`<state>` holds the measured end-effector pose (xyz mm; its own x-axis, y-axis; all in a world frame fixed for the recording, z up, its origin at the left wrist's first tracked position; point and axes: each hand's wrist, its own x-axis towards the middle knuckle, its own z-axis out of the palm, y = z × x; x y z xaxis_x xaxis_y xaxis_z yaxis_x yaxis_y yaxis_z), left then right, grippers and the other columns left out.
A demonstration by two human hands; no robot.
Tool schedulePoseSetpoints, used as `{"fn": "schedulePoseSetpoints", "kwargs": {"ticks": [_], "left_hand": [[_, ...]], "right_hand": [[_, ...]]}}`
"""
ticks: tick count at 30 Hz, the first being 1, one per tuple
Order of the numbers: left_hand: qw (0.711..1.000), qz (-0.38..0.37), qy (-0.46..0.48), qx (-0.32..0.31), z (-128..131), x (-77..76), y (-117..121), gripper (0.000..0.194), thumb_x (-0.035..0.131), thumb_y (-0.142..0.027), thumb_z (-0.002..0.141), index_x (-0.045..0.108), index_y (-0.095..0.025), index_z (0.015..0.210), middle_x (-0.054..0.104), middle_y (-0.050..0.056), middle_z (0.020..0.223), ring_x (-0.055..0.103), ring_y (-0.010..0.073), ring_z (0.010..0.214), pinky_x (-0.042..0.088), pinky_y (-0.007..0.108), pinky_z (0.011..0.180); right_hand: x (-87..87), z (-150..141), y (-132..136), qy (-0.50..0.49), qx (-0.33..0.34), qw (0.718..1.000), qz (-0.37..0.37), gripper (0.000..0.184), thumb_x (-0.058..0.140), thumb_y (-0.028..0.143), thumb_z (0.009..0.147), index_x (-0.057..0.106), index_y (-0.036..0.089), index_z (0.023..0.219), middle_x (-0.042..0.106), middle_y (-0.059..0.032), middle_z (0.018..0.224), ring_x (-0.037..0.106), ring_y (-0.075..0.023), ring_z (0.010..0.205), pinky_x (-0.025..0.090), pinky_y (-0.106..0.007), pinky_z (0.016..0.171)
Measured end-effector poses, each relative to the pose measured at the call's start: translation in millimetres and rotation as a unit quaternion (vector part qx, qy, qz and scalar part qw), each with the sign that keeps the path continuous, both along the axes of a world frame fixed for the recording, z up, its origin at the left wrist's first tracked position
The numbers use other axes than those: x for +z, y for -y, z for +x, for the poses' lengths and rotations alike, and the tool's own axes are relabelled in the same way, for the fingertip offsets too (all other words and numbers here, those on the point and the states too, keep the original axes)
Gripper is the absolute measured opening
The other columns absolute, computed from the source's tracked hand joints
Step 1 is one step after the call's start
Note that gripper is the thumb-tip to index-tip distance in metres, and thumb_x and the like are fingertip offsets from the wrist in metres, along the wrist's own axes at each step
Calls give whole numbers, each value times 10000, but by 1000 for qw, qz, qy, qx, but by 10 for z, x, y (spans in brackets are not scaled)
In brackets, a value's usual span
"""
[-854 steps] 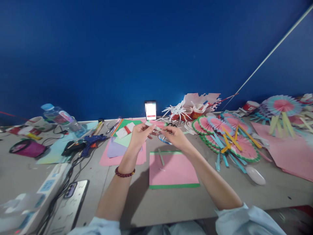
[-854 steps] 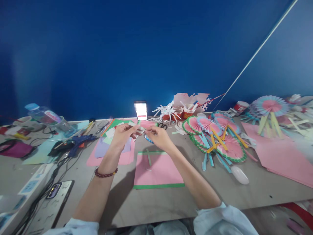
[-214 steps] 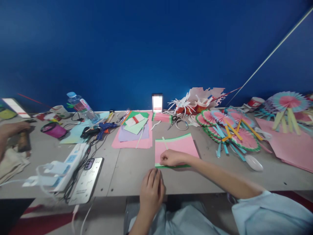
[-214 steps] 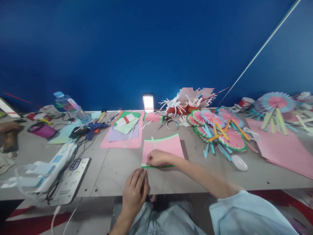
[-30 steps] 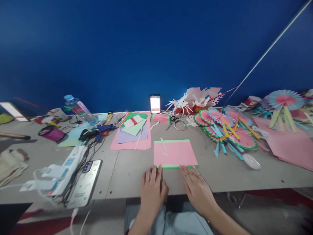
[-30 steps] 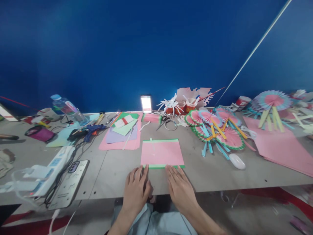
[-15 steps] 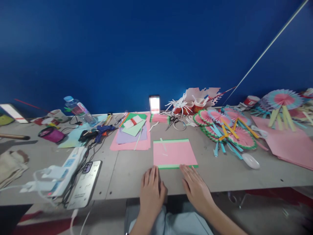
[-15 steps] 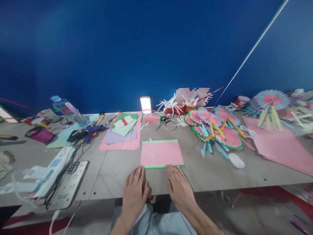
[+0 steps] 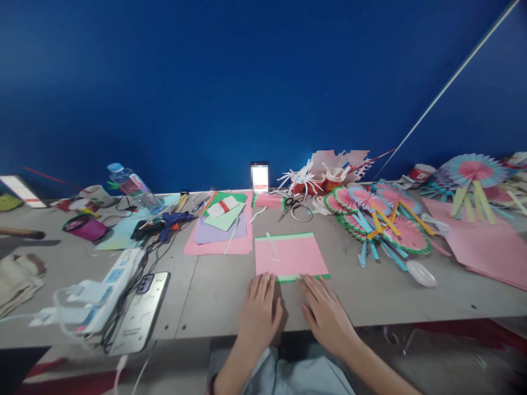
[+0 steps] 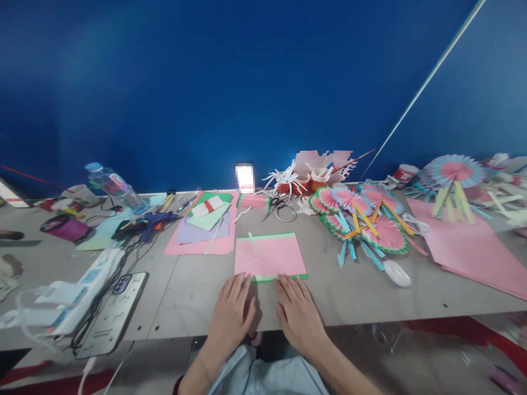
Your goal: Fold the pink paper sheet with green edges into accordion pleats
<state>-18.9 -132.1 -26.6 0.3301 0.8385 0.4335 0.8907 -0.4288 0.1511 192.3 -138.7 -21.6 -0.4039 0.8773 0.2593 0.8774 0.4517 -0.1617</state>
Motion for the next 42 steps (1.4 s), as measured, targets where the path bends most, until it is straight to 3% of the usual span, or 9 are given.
{"fn": "schedulePoseSetpoints", "kwargs": {"ticks": [6,15,22,25,27,34,37,42], "left_hand": [[1000,-25,1,11,126,-47,24,476,440,-282,954,542,-158,1403,617,107,1359,538,263,1245,420,441,1081],[998,41,-26,43,-14,11,150,452,448,-221,943,522,-163,1385,655,80,1308,568,242,1196,369,472,1065],[999,32,-7,40,-44,15,144,439,443,-210,933,558,-141,1351,668,86,1277,566,243,1191,365,451,1081],[999,23,10,42,-38,20,134,433,450,-207,927,583,-118,1328,668,99,1273,565,246,1188,355,428,1099],[999,23,17,41,-34,24,134,438,459,-210,919,586,-109,1326,668,100,1269,564,249,1183,355,425,1099],[998,35,23,48,-25,17,138,436,491,-210,903,600,-116,1314,663,106,1265,572,250,1164,357,421,1102],[997,40,31,52,-23,6,139,439,496,-213,902,598,-121,1319,661,114,1255,576,251,1163,366,422,1097],[996,44,47,56,-19,-20,151,429,482,-216,912,606,-113,1309,658,122,1250,562,269,1176,381,434,1081]], "right_hand": [[30,-48,-8,10,-13,1000,6,537,455,215,941,467,260,1476,617,-81,1392,545,-264,1292,424,-505,1112],[48,-34,-20,-11,-13,1000,7,496,481,250,934,533,266,1427,642,-59,1363,564,-255,1246,402,-482,1111],[119,19,-147,-64,13,998,-23,406,512,233,908,647,250,1291,698,-100,1224,618,-290,1143,463,-510,1047],[237,176,-432,-140,26,987,-71,324,458,232,946,704,176,1148,732,-126,1107,661,-248,1056,525,-380,954],[334,340,-750,-175,-33,981,-78,368,372,205,977,708,126,1102,732,-144,1088,669,-222,1026,515,-329,939],[484,815,-2022,-42,-148,986,-58,382,421,111,928,682,115,1207,701,-150,1182,628,-230,1107,463,-311,976],[441,819,-2263,-18,-164,984,-71,355,453,144,950,688,106,1214,701,-163,1164,635,-222,1023,470,-277,848],[366,764,-2332,22,-191,978,-76,301,491,247,983,738,125,1106,707,-125,1082,604,-169,870,382,-231,662]]}}
